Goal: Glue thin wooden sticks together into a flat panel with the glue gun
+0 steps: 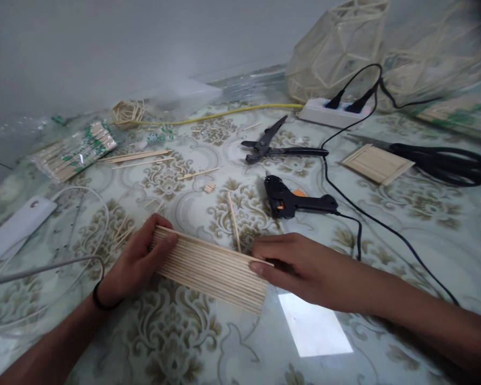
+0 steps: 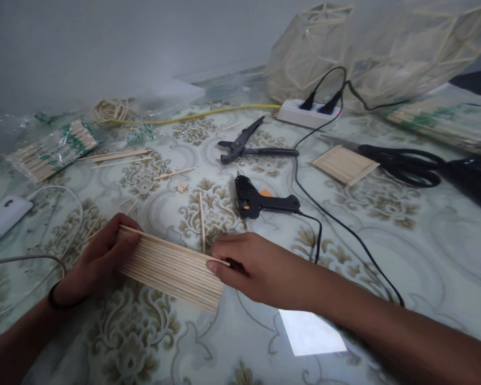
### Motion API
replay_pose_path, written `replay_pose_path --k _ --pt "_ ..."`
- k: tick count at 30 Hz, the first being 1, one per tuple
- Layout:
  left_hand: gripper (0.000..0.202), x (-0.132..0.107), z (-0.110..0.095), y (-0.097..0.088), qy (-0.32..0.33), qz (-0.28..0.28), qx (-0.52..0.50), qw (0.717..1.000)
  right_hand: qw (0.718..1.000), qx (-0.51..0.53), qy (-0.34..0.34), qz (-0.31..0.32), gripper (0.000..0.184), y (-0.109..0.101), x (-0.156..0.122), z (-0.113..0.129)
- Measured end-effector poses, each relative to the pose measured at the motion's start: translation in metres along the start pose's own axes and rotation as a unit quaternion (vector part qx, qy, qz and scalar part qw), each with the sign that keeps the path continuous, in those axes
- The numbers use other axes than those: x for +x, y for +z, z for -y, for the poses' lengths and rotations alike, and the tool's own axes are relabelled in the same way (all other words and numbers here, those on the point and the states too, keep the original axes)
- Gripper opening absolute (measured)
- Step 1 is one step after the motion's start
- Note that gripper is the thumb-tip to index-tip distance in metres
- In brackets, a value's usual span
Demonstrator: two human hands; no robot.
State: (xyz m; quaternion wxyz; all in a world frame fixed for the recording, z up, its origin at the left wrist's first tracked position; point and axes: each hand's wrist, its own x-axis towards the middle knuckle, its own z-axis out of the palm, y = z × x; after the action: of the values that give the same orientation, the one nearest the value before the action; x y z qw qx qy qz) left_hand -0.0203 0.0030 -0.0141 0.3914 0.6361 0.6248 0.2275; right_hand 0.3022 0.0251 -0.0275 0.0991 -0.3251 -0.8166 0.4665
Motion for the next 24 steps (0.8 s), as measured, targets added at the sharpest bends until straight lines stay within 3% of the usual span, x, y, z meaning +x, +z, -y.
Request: replay_pose_path --k 24 --pt "0.037 0.0014 0.0029 -0.0001 -0.006 0.004 0.012 1.000 1.000 0.006 0.003 0.009 0.056 0.0000 0.0005 -0.0017"
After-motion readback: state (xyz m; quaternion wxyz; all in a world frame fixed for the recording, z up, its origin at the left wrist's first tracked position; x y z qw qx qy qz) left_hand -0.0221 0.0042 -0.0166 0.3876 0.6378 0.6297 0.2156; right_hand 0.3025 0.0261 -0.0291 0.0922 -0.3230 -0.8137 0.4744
